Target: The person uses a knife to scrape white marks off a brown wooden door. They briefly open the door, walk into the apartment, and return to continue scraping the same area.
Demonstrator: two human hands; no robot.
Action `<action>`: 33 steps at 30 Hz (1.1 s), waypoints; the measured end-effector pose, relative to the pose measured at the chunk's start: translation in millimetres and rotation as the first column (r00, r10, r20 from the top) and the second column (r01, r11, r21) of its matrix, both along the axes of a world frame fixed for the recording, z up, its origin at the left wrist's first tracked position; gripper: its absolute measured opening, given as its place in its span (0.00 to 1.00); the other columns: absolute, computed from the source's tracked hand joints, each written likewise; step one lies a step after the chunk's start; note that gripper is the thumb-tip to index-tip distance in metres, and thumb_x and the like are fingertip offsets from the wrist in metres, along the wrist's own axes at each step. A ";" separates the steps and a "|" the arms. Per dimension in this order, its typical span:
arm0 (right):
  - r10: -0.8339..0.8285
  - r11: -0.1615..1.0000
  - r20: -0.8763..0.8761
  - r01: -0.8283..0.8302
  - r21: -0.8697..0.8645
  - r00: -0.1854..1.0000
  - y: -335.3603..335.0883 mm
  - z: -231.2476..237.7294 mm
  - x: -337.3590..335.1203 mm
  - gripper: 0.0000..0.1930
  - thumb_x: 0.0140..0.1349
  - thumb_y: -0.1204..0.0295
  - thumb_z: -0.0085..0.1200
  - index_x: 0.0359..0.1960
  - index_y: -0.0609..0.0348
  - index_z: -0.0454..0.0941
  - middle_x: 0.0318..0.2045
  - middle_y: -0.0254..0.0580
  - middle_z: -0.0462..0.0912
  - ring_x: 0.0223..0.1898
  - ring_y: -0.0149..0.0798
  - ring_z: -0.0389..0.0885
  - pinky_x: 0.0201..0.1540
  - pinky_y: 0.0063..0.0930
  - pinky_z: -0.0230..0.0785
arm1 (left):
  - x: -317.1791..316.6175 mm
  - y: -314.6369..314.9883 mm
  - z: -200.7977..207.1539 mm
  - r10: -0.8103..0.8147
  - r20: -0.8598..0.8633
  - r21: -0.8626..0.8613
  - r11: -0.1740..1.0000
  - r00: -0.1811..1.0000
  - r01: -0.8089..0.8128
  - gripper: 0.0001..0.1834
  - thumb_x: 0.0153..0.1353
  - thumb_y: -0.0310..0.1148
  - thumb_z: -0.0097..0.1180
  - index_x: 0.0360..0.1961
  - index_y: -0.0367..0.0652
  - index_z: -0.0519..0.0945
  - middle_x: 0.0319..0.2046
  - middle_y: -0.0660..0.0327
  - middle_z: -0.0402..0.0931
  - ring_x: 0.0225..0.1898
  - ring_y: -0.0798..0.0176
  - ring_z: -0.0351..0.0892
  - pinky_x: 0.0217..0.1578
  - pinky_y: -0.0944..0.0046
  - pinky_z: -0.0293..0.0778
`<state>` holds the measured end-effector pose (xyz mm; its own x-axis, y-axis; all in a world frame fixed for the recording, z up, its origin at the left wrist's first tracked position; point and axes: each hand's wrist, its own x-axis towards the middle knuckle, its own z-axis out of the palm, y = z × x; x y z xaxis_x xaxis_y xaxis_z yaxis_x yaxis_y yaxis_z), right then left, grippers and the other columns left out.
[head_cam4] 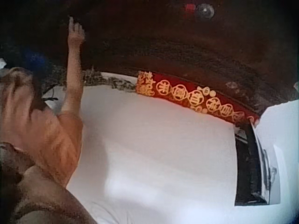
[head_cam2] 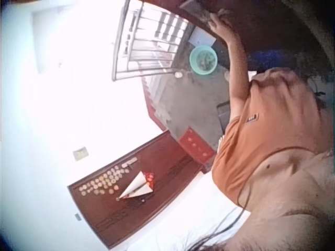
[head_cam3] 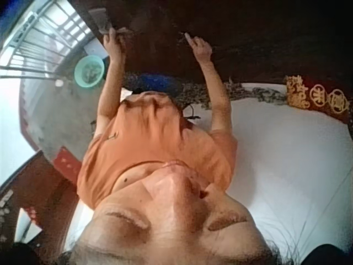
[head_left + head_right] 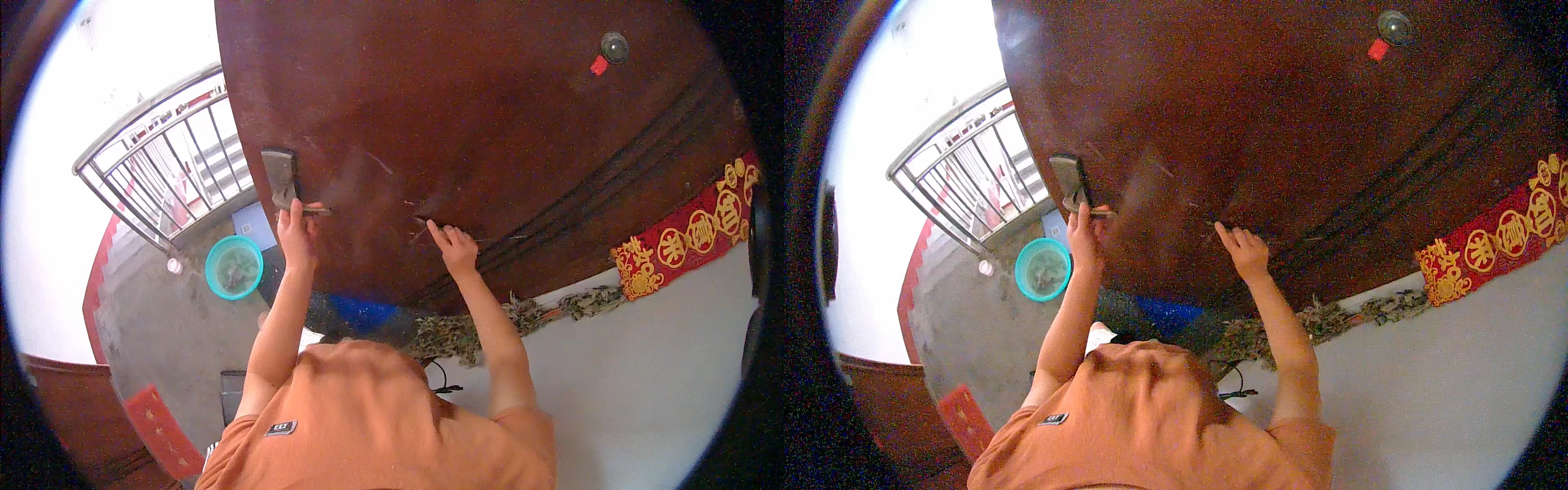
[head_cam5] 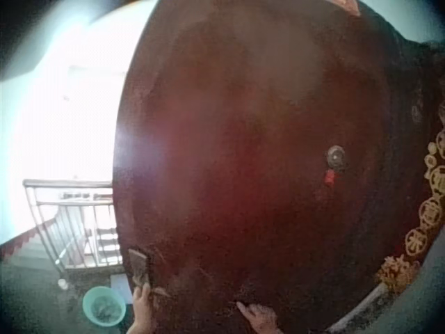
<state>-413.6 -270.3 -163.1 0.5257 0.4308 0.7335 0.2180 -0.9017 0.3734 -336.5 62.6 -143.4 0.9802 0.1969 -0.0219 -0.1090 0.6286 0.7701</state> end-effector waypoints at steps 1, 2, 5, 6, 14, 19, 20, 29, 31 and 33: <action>-0.027 0.999 -0.014 0.027 -0.021 1.000 -1.4 0.3 -3.8 0.30 0.54 0.79 0.60 0.60 0.37 0.76 0.33 0.33 0.78 0.27 0.34 0.77 0.26 0.27 0.72 | 0.9 -2.1 1.6 0.024 -0.004 -0.036 0.999 1.000 -0.024 0.12 0.71 0.41 0.50 0.35 0.44 0.71 0.31 0.54 0.83 0.14 0.77 0.59 0.14 0.74 0.56; -0.046 0.998 -0.030 0.045 -0.044 0.998 -1.0 3.0 -7.5 0.30 0.54 0.78 0.60 0.60 0.37 0.76 0.33 0.33 0.78 0.28 0.34 0.77 0.26 0.27 0.72 | 1.5 -1.1 1.3 0.008 -0.001 -0.026 1.000 1.000 -0.008 0.12 0.71 0.41 0.50 0.35 0.44 0.71 0.30 0.55 0.83 0.14 0.77 0.59 0.14 0.74 0.56; -0.074 0.997 0.022 0.074 0.000 0.997 4.4 19.6 -8.3 0.31 0.55 0.78 0.58 0.62 0.37 0.74 0.34 0.33 0.77 0.28 0.34 0.77 0.27 0.27 0.73 | 4.9 4.8 -1.9 -0.020 0.005 0.004 1.000 1.000 0.020 0.12 0.71 0.41 0.50 0.35 0.45 0.71 0.30 0.56 0.83 0.14 0.77 0.59 0.15 0.74 0.56; -0.080 0.996 0.056 0.078 0.034 0.995 7.3 24.7 -7.2 0.31 0.55 0.78 0.58 0.62 0.38 0.73 0.33 0.32 0.77 0.28 0.34 0.77 0.27 0.27 0.73 | 7.2 5.9 -4.5 -0.017 0.005 0.013 1.000 1.000 0.016 0.11 0.70 0.41 0.50 0.35 0.45 0.71 0.30 0.56 0.83 0.14 0.77 0.59 0.15 0.74 0.56; -0.060 0.984 -0.041 0.066 0.164 0.997 6.1 2.3 -8.3 0.28 0.55 0.77 0.56 0.58 0.35 0.77 0.31 0.31 0.75 0.25 0.35 0.76 0.25 0.30 0.71 | 6.1 8.1 -11.4 -0.058 0.025 0.037 0.998 0.998 0.057 0.10 0.70 0.42 0.51 0.40 0.48 0.73 0.31 0.61 0.83 0.18 0.77 0.61 0.19 0.75 0.58; -0.007 0.980 -0.234 -0.041 -0.196 0.972 -13.0 -24.7 -15.6 0.31 0.51 0.77 0.58 0.60 0.36 0.76 0.33 0.33 0.77 0.29 0.35 0.77 0.28 0.28 0.73 | 1.4 2.4 0.8 -0.042 -0.008 0.008 0.999 0.999 0.042 0.11 0.71 0.41 0.50 0.34 0.46 0.70 0.32 0.54 0.84 0.15 0.76 0.60 0.16 0.74 0.58; -0.028 0.990 -0.249 -0.007 -0.138 0.968 -9.5 -23.8 -22.0 0.34 0.51 0.78 0.57 0.62 0.35 0.73 0.34 0.33 0.77 0.31 0.35 0.78 0.31 0.28 0.74 | 0.1 1.9 -1.8 -0.033 -0.019 0.016 0.999 0.999 0.033 0.12 0.71 0.41 0.50 0.34 0.46 0.69 0.32 0.54 0.84 0.14 0.76 0.60 0.16 0.74 0.58; -0.046 0.995 -0.173 0.029 -0.099 0.984 -12.2 -28.2 -15.8 0.32 0.54 0.78 0.58 0.62 0.33 0.74 0.31 0.31 0.77 0.32 0.33 0.79 0.32 0.28 0.75 | 6.2 3.3 -12.4 -0.028 0.003 0.017 0.999 1.000 0.028 0.11 0.70 0.42 0.51 0.38 0.47 0.72 0.31 0.59 0.83 0.16 0.77 0.62 0.18 0.74 0.60; -0.138 0.989 -0.144 0.143 0.030 0.980 -12.3 -35.5 -20.4 0.32 0.54 0.77 0.56 0.62 0.32 0.73 0.30 0.31 0.77 0.31 0.32 0.80 0.32 0.27 0.76 | 7.5 -1.7 -11.7 -0.014 0.002 0.000 1.000 1.000 0.014 0.11 0.71 0.41 0.50 0.35 0.47 0.70 0.31 0.55 0.84 0.14 0.77 0.59 0.15 0.74 0.57; -0.081 0.984 -0.083 0.093 0.155 0.993 3.5 -8.8 -11.1 0.33 0.54 0.78 0.56 0.62 0.32 0.73 0.27 0.30 0.75 0.27 0.32 0.78 0.27 0.25 0.74 | 2.6 -0.8 -4.7 0.020 -0.012 0.003 1.000 1.000 -0.020 0.11 0.71 0.41 0.50 0.35 0.47 0.70 0.31 0.55 0.83 0.14 0.77 0.60 0.15 0.74 0.56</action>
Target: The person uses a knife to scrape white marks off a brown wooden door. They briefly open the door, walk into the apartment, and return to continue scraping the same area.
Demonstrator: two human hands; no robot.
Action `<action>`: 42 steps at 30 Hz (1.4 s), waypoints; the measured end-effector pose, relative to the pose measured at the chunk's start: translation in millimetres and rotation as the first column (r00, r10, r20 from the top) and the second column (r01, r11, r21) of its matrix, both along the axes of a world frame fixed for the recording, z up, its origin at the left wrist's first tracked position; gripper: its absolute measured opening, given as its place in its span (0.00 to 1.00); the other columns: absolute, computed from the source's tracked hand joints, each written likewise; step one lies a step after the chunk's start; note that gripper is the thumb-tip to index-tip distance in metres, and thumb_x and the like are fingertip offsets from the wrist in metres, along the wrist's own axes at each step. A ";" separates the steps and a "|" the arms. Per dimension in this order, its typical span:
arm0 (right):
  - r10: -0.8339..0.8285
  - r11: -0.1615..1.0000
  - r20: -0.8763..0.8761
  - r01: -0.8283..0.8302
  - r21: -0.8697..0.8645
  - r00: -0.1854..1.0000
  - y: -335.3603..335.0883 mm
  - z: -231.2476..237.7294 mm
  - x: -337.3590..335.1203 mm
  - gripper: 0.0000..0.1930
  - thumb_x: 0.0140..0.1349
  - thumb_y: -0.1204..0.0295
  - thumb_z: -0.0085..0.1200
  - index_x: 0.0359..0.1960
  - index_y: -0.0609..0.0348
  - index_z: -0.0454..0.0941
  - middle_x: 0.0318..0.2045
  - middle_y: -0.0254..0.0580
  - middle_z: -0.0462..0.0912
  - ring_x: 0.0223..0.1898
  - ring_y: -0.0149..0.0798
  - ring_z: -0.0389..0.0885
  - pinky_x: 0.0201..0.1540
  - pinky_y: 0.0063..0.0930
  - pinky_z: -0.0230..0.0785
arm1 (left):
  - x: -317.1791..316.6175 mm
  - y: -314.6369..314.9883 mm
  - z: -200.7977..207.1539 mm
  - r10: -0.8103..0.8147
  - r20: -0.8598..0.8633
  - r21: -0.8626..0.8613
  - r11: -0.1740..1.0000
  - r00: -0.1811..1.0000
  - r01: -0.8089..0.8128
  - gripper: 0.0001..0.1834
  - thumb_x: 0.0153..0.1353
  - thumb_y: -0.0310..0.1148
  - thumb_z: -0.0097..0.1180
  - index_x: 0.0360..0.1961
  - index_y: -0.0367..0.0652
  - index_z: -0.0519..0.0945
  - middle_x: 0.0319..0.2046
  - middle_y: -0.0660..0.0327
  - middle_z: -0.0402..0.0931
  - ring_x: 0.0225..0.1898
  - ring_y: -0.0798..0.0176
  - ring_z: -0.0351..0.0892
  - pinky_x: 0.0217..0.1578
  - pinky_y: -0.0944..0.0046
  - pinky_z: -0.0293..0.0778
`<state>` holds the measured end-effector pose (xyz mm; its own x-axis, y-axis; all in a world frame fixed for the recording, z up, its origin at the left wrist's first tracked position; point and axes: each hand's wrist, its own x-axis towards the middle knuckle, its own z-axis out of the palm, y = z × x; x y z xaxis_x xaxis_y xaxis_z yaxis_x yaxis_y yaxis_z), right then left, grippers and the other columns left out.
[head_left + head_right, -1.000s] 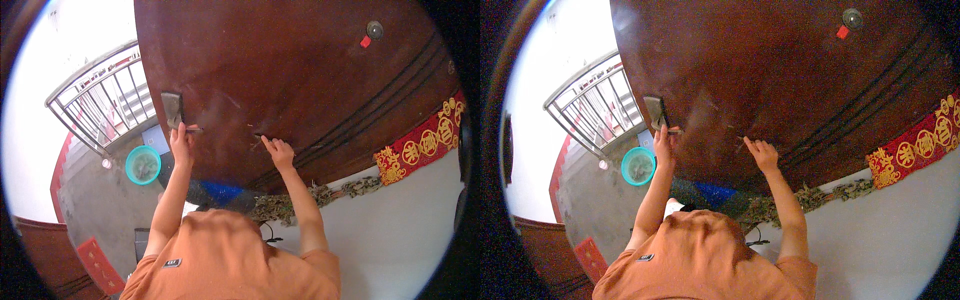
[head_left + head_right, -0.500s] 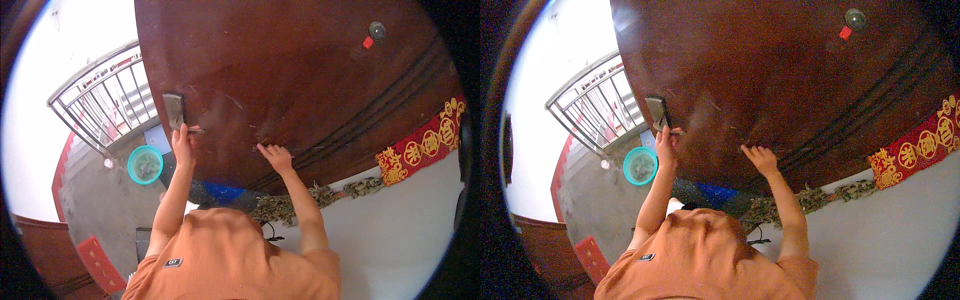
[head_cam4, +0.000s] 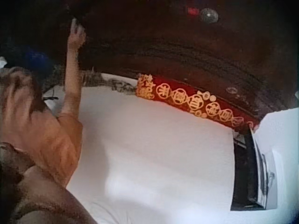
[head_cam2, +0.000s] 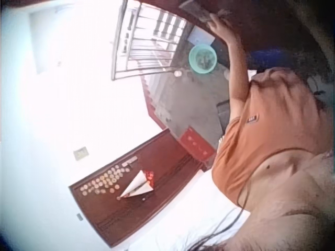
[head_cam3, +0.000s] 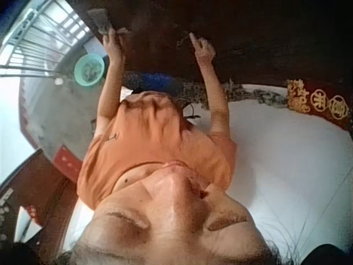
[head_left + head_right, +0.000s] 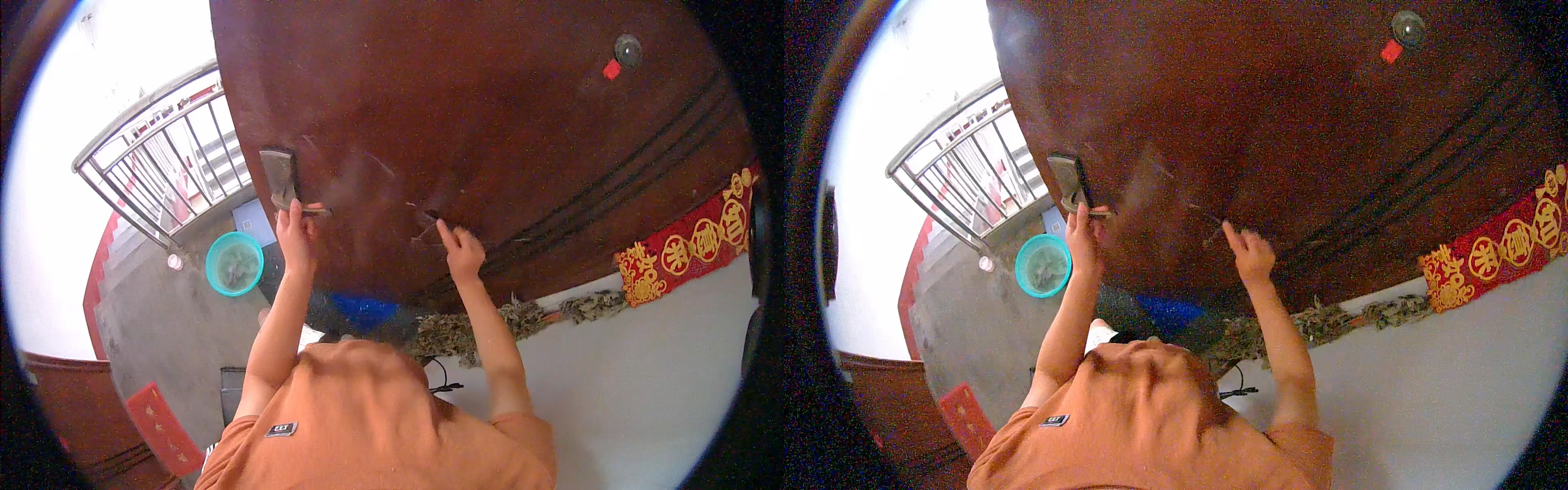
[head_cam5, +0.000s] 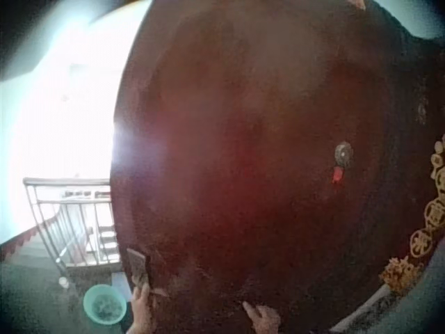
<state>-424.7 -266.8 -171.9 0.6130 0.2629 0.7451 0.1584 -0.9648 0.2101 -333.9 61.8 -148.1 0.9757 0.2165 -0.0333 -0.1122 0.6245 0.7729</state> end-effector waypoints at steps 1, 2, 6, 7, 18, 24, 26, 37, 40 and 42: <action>0.041 0.998 -0.037 -0.039 0.043 0.998 1.0 3.5 6.5 0.33 0.54 0.79 0.57 0.62 0.31 0.73 0.26 0.30 0.74 0.27 0.32 0.78 0.26 0.25 0.74 | -1.7 0.4 2.2 0.013 -0.004 0.003 1.000 1.000 -0.013 0.10 0.71 0.41 0.50 0.36 0.47 0.70 0.31 0.56 0.83 0.14 0.77 0.60 0.14 0.74 0.56; 0.075 0.994 -0.064 -0.069 0.087 0.995 1.7 5.5 7.5 0.34 0.53 0.80 0.57 0.62 0.31 0.73 0.26 0.30 0.74 0.26 0.33 0.77 0.25 0.25 0.73 | -0.3 2.2 -0.2 -0.018 0.004 0.009 1.000 1.000 0.018 0.10 0.71 0.41 0.50 0.37 0.47 0.71 0.31 0.57 0.83 0.16 0.77 0.61 0.17 0.74 0.58; -0.033 0.992 -0.267 -0.001 -0.128 0.963 -14.6 -40.8 -24.6 0.33 0.56 0.82 0.56 0.63 0.33 0.72 0.32 0.31 0.73 0.25 0.35 0.77 0.25 0.27 0.73 | 2.2 5.3 -5.5 -0.070 0.023 0.024 0.997 0.997 0.069 0.10 0.71 0.42 0.50 0.38 0.48 0.73 0.31 0.61 0.82 0.18 0.76 0.62 0.20 0.73 0.61; -0.116 0.993 -0.279 0.104 -0.057 0.953 -12.5 -48.4 -32.8 0.30 0.60 0.80 0.55 0.64 0.38 0.71 0.35 0.32 0.73 0.24 0.37 0.77 0.24 0.29 0.73 | 0.6 1.1 -7.4 -0.066 0.011 0.019 0.998 0.998 0.066 0.10 0.71 0.42 0.50 0.37 0.48 0.73 0.30 0.61 0.82 0.17 0.76 0.61 0.19 0.73 0.61; -0.026 -0.439 0.167 -0.161 0.884 0.986 105.0 -0.8 -43.3 0.21 0.64 0.73 0.59 0.57 0.54 0.67 0.28 0.26 0.65 0.19 0.21 0.58 0.19 0.19 0.51 | -3.5 7.7 -3.5 -0.078 0.029 -0.003 0.997 0.997 0.078 0.07 0.72 0.38 0.49 0.40 0.48 0.70 0.34 0.56 0.83 0.19 0.77 0.62 0.21 0.75 0.59; 0.061 -0.751 0.198 -0.086 0.655 0.978 122.1 -7.4 -13.2 0.07 0.65 0.66 0.59 0.40 0.52 0.77 0.18 0.22 0.61 0.15 0.21 0.54 0.15 0.19 0.44 | -2.0 11.8 -6.3 -0.107 0.012 -0.003 0.994 0.994 0.107 0.07 0.72 0.38 0.49 0.42 0.47 0.71 0.34 0.58 0.83 0.19 0.78 0.61 0.19 0.75 0.57; 0.057 -0.782 0.194 -0.078 0.618 0.979 123.4 -5.5 -2.0 0.09 0.65 0.62 0.60 0.40 0.52 0.77 0.18 0.22 0.60 0.15 0.21 0.55 0.16 0.19 0.44 | -6.7 10.9 0.6 -0.105 -0.038 -0.006 0.994 0.994 0.105 0.08 0.72 0.39 0.49 0.42 0.47 0.71 0.34 0.57 0.83 0.18 0.78 0.61 0.18 0.75 0.56; -0.123 -0.767 0.051 -0.128 0.629 0.991 143.6 13.6 27.5 0.11 0.64 0.61 0.62 0.32 0.50 0.72 0.18 0.22 0.55 0.16 0.22 0.53 0.16 0.19 0.44 | -7.3 24.0 -9.1 -0.197 0.042 -0.003 0.980 0.979 0.198 0.11 0.72 0.42 0.48 0.42 0.46 0.69 0.37 0.55 0.84 0.16 0.77 0.59 0.17 0.74 0.56; -0.100 -0.764 0.087 -0.133 0.632 0.991 140.6 7.0 25.8 0.10 0.65 0.64 0.60 0.34 0.51 0.72 0.19 0.24 0.56 0.17 0.23 0.54 0.16 0.19 0.44 | -7.6 21.6 -6.7 -0.209 0.067 -0.034 0.977 0.976 0.212 0.10 0.72 0.41 0.48 0.41 0.46 0.69 0.37 0.55 0.83 0.15 0.77 0.59 0.16 0.74 0.56; -0.095 -0.776 0.102 -0.138 0.616 0.990 138.6 3.7 27.0 0.09 0.65 0.65 0.59 0.34 0.51 0.72 0.19 0.24 0.56 0.17 0.23 0.53 0.17 0.19 0.44 | -7.0 21.8 -6.4 -0.215 0.071 -0.035 0.975 0.974 0.218 0.10 0.72 0.41 0.48 0.41 0.46 0.70 0.37 0.54 0.83 0.15 0.77 0.59 0.16 0.74 0.56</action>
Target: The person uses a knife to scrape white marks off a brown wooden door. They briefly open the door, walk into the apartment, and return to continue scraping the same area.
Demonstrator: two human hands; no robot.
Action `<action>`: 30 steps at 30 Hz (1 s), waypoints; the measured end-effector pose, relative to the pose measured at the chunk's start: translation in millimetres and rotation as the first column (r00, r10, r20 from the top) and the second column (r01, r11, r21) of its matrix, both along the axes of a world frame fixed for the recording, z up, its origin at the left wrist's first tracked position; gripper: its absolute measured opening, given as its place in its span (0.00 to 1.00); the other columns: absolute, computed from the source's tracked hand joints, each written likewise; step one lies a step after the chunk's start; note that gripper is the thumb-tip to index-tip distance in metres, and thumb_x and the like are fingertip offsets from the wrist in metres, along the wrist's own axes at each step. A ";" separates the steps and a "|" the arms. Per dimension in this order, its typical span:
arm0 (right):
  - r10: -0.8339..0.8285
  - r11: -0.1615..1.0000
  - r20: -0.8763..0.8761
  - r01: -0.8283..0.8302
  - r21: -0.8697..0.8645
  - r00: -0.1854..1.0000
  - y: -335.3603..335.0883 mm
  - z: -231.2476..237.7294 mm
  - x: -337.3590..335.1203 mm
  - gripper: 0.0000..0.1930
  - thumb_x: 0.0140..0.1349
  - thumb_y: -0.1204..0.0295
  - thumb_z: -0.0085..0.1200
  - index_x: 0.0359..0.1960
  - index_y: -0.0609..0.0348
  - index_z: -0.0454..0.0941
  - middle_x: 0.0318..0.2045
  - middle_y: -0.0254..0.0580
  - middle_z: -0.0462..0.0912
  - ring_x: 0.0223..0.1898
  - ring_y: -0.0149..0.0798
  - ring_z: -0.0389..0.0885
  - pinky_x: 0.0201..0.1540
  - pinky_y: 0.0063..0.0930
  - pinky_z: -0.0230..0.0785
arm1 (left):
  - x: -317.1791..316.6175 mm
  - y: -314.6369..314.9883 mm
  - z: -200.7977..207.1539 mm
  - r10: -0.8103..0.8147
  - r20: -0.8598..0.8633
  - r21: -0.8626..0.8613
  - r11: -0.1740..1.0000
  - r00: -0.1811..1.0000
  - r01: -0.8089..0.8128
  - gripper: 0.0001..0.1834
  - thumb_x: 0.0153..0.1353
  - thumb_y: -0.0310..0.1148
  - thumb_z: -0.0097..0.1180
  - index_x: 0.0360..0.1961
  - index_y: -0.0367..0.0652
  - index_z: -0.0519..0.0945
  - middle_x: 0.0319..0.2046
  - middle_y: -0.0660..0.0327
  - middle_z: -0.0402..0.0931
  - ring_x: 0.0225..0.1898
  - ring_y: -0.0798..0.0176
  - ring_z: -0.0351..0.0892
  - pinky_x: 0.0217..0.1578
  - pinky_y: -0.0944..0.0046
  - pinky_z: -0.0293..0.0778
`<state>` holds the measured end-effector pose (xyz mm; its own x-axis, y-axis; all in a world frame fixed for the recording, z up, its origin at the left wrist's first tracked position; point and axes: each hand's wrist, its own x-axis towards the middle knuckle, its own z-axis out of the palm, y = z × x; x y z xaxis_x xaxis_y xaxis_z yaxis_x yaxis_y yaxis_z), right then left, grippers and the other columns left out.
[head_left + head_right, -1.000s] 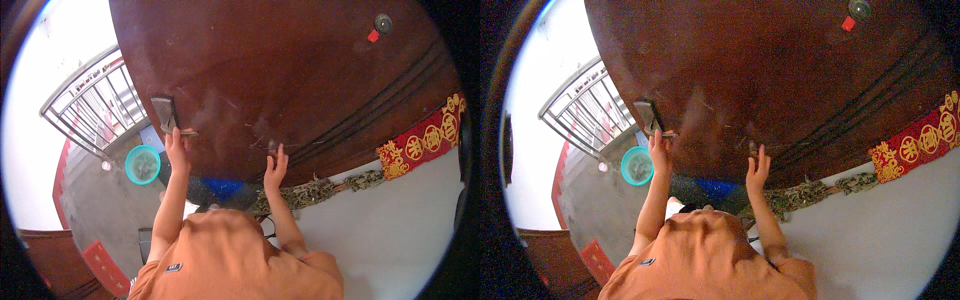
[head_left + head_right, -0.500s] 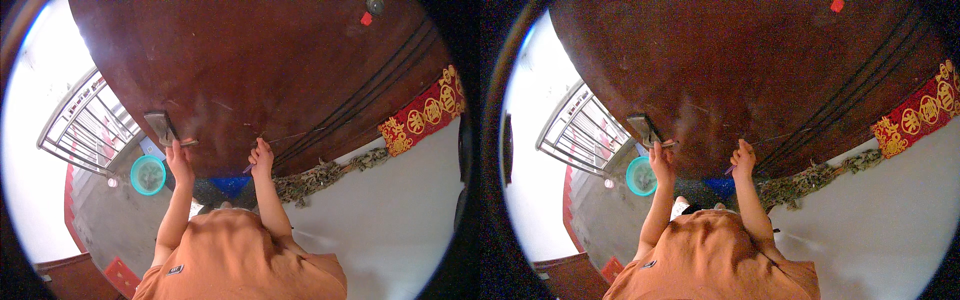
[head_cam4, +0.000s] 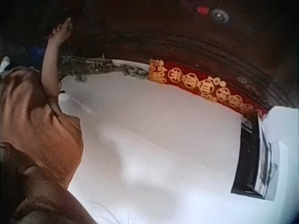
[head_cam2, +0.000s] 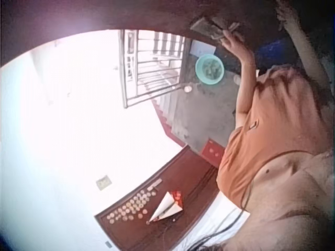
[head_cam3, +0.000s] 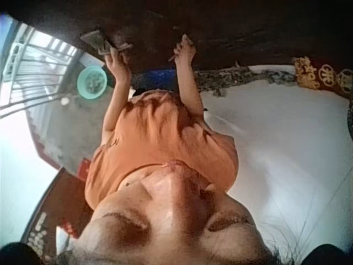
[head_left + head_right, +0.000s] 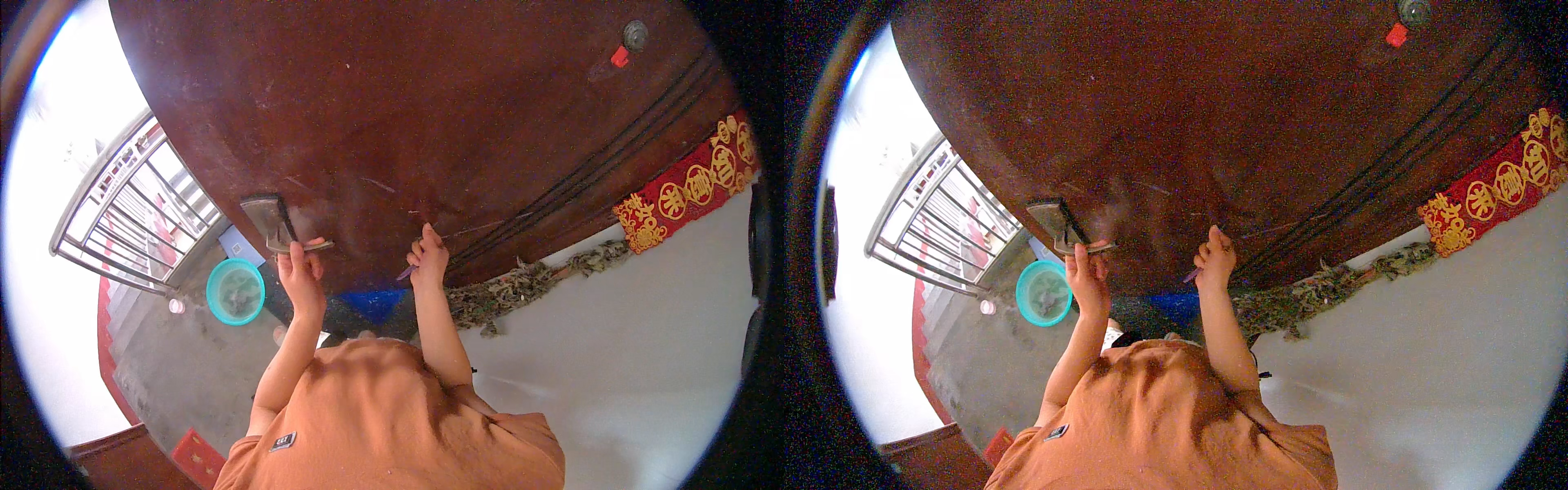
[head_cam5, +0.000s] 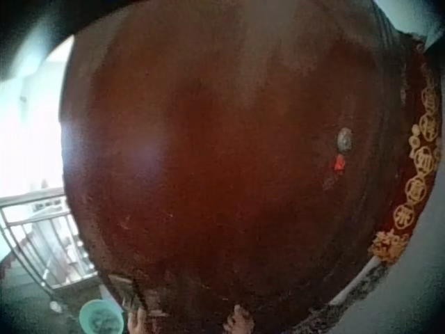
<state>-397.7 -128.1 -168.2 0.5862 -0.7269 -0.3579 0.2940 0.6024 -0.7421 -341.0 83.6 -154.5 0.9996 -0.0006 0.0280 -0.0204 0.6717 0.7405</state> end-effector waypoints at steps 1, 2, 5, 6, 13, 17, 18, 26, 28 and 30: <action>0.003 1.000 0.009 -0.004 0.009 1.000 -1.4 -1.6 -0.1 0.09 0.66 0.65 0.59 0.35 0.51 0.72 0.19 0.24 0.56 0.17 0.23 0.53 0.17 0.19 0.44 | 0.1 0.3 -2.1 -0.001 -0.004 0.009 1.000 1.000 0.001 0.10 0.72 0.41 0.48 0.41 0.46 0.70 0.37 0.54 0.83 0.15 0.77 0.58 0.16 0.74 0.55; 0.009 1.000 -0.010 -0.009 0.006 1.000 0.0 2.8 0.8 0.08 0.66 0.66 0.59 0.34 0.51 0.71 0.19 0.24 0.56 0.17 0.23 0.53 0.17 0.19 0.44 | 0.6 0.7 -1.8 0.000 -0.009 0.018 1.000 1.000 0.000 0.10 0.72 0.41 0.48 0.41 0.46 0.70 0.37 0.54 0.83 0.15 0.77 0.58 0.16 0.74 0.55; 0.027 1.000 -0.044 -0.027 0.004 0.999 1.7 12.1 2.7 0.09 0.66 0.67 0.57 0.33 0.50 0.69 0.19 0.23 0.55 0.18 0.22 0.53 0.17 0.20 0.43 | 0.2 2.1 2.3 -0.004 -0.044 0.033 0.999 0.999 0.005 0.10 0.72 0.41 0.48 0.41 0.45 0.70 0.37 0.54 0.83 0.15 0.77 0.58 0.16 0.75 0.55; 0.035 0.999 -0.042 -0.034 0.007 0.998 0.5 11.3 2.6 0.09 0.66 0.68 0.57 0.32 0.49 0.69 0.19 0.23 0.55 0.18 0.22 0.53 0.17 0.20 0.43 | 0.1 1.2 3.5 0.000 -0.040 0.023 1.000 0.999 0.001 0.10 0.72 0.41 0.48 0.41 0.45 0.70 0.37 0.54 0.83 0.15 0.77 0.58 0.16 0.75 0.55; -0.028 1.000 -0.108 0.027 -0.014 0.994 3.1 9.9 10.6 0.12 0.66 0.68 0.56 0.29 0.48 0.64 0.18 0.24 0.57 0.17 0.22 0.55 0.16 0.20 0.44 | 0.5 -1.9 2.9 0.012 -0.023 -0.023 1.000 1.000 -0.013 0.10 0.72 0.40 0.48 0.43 0.46 0.71 0.37 0.55 0.83 0.15 0.78 0.58 0.16 0.75 0.54; -0.049 0.999 -0.148 0.046 -0.026 0.988 7.7 7.3 15.5 0.12 0.64 0.67 0.56 0.28 0.47 0.63 0.17 0.24 0.58 0.17 0.23 0.56 0.16 0.21 0.44 | -0.1 -2.5 -1.0 0.030 -0.055 -0.035 0.999 0.998 -0.032 0.10 0.72 0.41 0.48 0.43 0.46 0.71 0.37 0.56 0.83 0.15 0.78 0.58 0.16 0.75 0.54; -0.047 0.999 -0.146 0.044 -0.023 0.988 7.4 5.2 16.0 0.12 0.64 0.67 0.56 0.28 0.47 0.63 0.17 0.24 0.58 0.17 0.23 0.56 0.16 0.21 0.44 | -0.8 -2.7 -1.2 0.032 -0.047 -0.026 0.999 0.998 -0.033 0.10 0.72 0.41 0.48 0.43 0.46 0.71 0.37 0.56 0.83 0.15 0.78 0.58 0.16 0.75 0.54; 0.098 0.995 -0.209 -0.101 -0.007 0.973 17.3 -33.6 -7.3 0.10 0.66 0.66 0.56 0.31 0.47 0.66 0.18 0.24 0.60 0.16 0.22 0.55 0.16 0.19 0.46 | -1.8 -4.0 2.0 0.021 -0.034 0.001 1.000 0.999 -0.021 0.10 0.72 0.41 0.48 0.42 0.47 0.70 0.36 0.56 0.83 0.17 0.78 0.59 0.16 0.76 0.55; 0.157 0.980 -0.125 -0.170 -0.101 0.980 12.7 -31.0 -19.2 0.09 0.66 0.66 0.57 0.32 0.48 0.69 0.18 0.24 0.60 0.16 0.21 0.54 0.17 0.18 0.45 | -1.7 -7.3 10.1 0.026 -0.047 0.006 1.000 0.999 -0.026 0.10 0.72 0.41 0.48 0.41 0.46 0.70 0.36 0.56 0.83 0.17 0.78 0.59 0.17 0.76 0.55; 0.225 0.969 0.031 -0.221 -0.108 0.974 4.4 -22.3 -25.2 0.06 0.68 0.66 0.55 0.35 0.51 0.74 0.19 0.24 0.59 0.16 0.21 0.52 0.16 0.17 0.43 | -2.1 -7.1 10.3 0.042 -0.056 0.021 0.999 0.998 -0.041 0.10 0.72 0.41 0.48 0.40 0.45 0.71 0.34 0.58 0.82 0.16 0.78 0.58 0.16 0.75 0.55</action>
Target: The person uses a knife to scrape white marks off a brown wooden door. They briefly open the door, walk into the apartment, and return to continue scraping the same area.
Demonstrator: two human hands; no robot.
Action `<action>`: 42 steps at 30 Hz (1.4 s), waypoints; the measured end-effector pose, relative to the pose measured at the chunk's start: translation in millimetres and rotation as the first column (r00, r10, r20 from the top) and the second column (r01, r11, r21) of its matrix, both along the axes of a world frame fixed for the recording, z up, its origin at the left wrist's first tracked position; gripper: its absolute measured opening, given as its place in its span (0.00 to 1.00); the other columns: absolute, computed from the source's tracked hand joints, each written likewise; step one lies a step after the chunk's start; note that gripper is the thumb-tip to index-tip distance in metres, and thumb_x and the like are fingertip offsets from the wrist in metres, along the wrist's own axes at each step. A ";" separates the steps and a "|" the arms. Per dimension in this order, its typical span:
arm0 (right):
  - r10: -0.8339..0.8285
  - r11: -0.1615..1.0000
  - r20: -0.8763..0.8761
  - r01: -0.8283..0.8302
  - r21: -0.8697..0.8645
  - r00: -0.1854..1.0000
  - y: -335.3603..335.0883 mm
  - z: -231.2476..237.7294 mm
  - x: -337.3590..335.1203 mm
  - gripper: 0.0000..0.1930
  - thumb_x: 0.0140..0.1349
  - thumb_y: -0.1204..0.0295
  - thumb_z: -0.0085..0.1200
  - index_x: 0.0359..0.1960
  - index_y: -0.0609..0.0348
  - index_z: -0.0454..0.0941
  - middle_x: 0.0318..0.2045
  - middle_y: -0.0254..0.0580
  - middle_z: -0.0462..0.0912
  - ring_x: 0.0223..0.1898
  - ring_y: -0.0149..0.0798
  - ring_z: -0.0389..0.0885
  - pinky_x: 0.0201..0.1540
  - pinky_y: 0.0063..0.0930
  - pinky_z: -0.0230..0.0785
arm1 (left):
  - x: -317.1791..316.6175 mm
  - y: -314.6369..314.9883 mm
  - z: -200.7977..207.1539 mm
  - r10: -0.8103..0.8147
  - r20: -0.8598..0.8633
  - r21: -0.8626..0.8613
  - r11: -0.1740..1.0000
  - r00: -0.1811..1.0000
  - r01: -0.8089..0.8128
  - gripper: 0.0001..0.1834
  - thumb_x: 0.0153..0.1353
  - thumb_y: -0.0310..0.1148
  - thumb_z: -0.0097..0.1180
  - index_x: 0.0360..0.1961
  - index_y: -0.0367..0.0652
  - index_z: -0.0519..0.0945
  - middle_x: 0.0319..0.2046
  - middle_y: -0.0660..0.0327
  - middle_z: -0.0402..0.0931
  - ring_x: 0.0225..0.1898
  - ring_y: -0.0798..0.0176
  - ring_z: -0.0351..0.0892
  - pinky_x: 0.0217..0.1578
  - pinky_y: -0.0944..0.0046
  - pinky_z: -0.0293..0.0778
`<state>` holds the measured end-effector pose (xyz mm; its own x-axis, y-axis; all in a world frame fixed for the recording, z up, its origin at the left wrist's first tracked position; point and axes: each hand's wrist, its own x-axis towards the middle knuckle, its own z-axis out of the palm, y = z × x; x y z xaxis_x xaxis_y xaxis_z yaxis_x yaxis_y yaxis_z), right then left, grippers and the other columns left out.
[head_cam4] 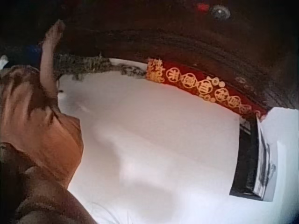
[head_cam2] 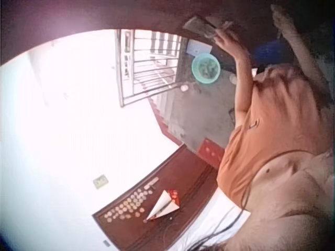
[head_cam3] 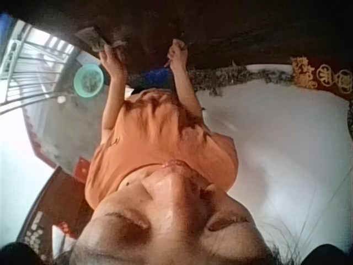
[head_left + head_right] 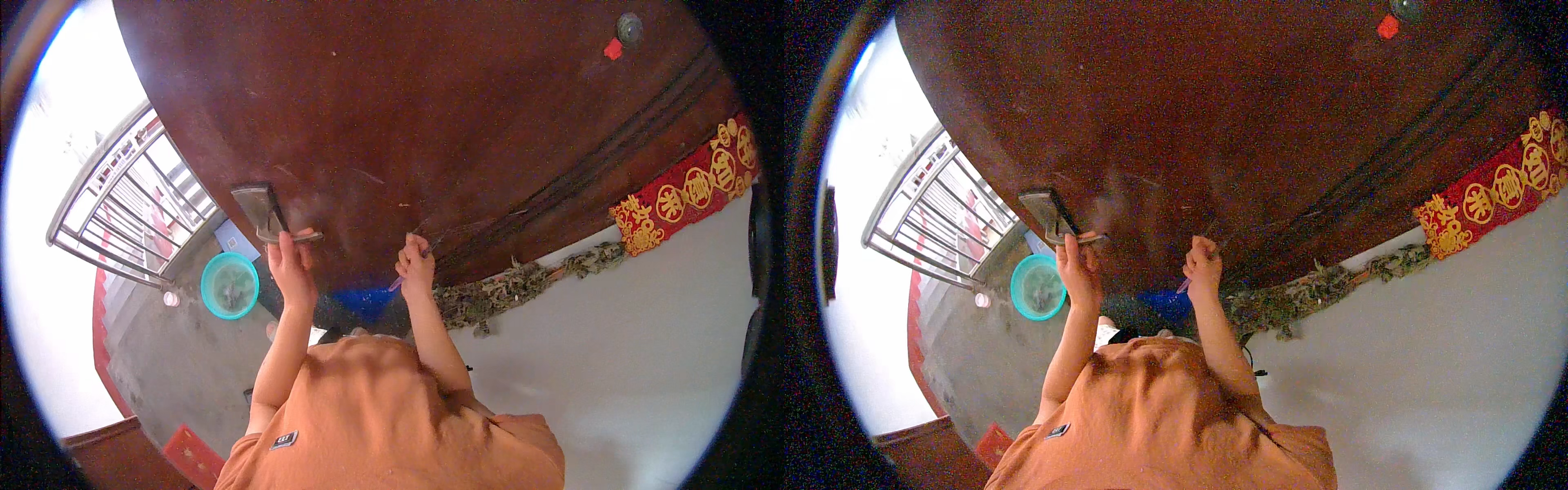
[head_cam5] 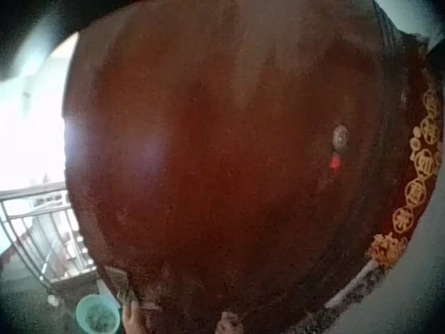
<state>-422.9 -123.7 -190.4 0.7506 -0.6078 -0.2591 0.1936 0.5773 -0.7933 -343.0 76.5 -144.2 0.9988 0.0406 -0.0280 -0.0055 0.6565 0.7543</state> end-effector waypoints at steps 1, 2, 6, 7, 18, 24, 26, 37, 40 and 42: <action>0.041 0.999 0.037 -0.041 0.010 0.999 -2.8 4.9 -6.7 0.05 0.68 0.67 0.55 0.36 0.51 0.75 0.19 0.24 0.59 0.16 0.21 0.52 0.16 0.17 0.43 | 1.6 1.1 -6.8 0.013 0.000 0.008 1.000 1.000 -0.013 0.11 0.72 0.41 0.48 0.40 0.45 0.72 0.32 0.60 0.81 0.15 0.78 0.58 0.15 0.75 0.55; 0.077 0.997 0.078 -0.079 0.018 0.994 -3.9 14.3 -11.8 0.04 0.69 0.67 0.54 0.37 0.51 0.76 0.19 0.24 0.59 0.15 0.21 0.52 0.16 0.17 0.42 | 3.5 0.8 -8.4 0.023 0.005 0.016 1.000 1.000 -0.023 0.12 0.72 0.41 0.48 0.39 0.44 0.73 0.31 0.61 0.80 0.15 0.77 0.57 0.15 0.74 0.55; 0.130 0.988 0.190 -0.144 0.062 0.973 -12.8 26.8 -31.7 0.06 0.69 0.68 0.51 0.42 0.52 0.79 0.19 0.23 0.61 0.14 0.20 0.52 0.14 0.16 0.43 | 3.9 -2.7 -3.0 0.042 0.015 0.016 0.999 0.999 -0.042 0.12 0.72 0.42 0.48 0.38 0.45 0.73 0.32 0.60 0.81 0.15 0.77 0.57 0.14 0.74 0.54; 0.127 0.989 0.202 -0.141 0.054 0.971 -14.6 28.7 -35.5 0.07 0.70 0.66 0.50 0.40 0.53 0.78 0.19 0.23 0.61 0.14 0.21 0.52 0.14 0.17 0.43 | 2.7 -5.1 1.5 0.055 0.001 0.001 0.999 0.999 -0.055 0.12 0.72 0.42 0.48 0.38 0.44 0.73 0.32 0.59 0.81 0.15 0.77 0.57 0.14 0.74 0.54; -0.033 0.882 -0.311 -0.119 -0.455 0.950 -48.9 12.2 -60.1 0.12 0.65 0.66 0.58 0.46 0.57 0.76 0.28 0.31 0.74 0.21 0.28 0.69 0.21 0.23 0.58 | 7.7 -2.7 -9.1 0.042 0.023 0.056 0.997 0.999 -0.043 0.11 0.72 0.41 0.48 0.40 0.44 0.73 0.32 0.59 0.82 0.17 0.78 0.60 0.18 0.75 0.56; -0.204 0.351 -0.552 -0.466 -0.812 0.808 -70.7 1.9 -92.6 0.24 0.63 0.66 0.60 0.59 0.59 0.70 0.41 0.43 0.69 0.37 0.40 0.70 0.41 0.33 0.66 | 10.7 -6.9 -13.9 0.126 0.022 0.060 0.990 0.992 -0.127 0.10 0.72 0.41 0.49 0.37 0.46 0.71 0.32 0.58 0.83 0.16 0.78 0.59 0.17 0.75 0.56; -0.098 0.336 -0.527 -0.471 -0.816 0.844 -66.5 11.3 -91.8 0.26 0.66 0.66 0.56 0.65 0.57 0.67 0.40 0.43 0.69 0.39 0.39 0.71 0.44 0.32 0.67 | 9.7 -6.3 -17.5 0.107 0.044 0.048 0.993 0.993 -0.109 0.10 0.71 0.41 0.49 0.37 0.47 0.71 0.32 0.58 0.83 0.17 0.77 0.60 0.18 0.75 0.56; 0.189 -0.702 0.095 0.202 -0.683 0.977 -64.8 178.2 18.3 0.29 0.57 0.76 0.50 0.61 0.34 0.74 0.31 0.33 0.73 0.31 0.38 0.76 0.32 0.32 0.73 | 4.8 -8.2 -5.7 0.129 0.019 0.082 0.988 0.992 -0.130 0.13 0.72 0.41 0.48 0.34 0.45 0.70 0.29 0.58 0.82 0.14 0.77 0.59 0.15 0.75 0.57; 0.345 -0.851 0.085 0.350 -0.391 0.935 -47.3 243.9 46.7 0.26 0.54 0.75 0.54 0.57 0.40 0.78 0.30 0.31 0.72 0.31 0.34 0.74 0.29 0.27 0.70 | 4.6 -8.4 -3.6 0.154 0.037 0.074 0.985 0.987 -0.157 0.12 0.71 0.41 0.49 0.33 0.45 0.71 0.29 0.57 0.83 0.15 0.77 0.60 0.15 0.74 0.56; 0.411 -0.869 0.065 0.413 -0.274 0.909 -34.8 265.5 63.8 0.27 0.54 0.75 0.54 0.58 0.42 0.77 0.30 0.31 0.71 0.31 0.33 0.73 0.28 0.26 0.68 | 7.7 -4.3 -10.2 0.163 0.068 0.069 0.983 0.984 -0.168 0.12 0.71 0.40 0.49 0.35 0.45 0.72 0.30 0.57 0.83 0.15 0.77 0.60 0.15 0.74 0.56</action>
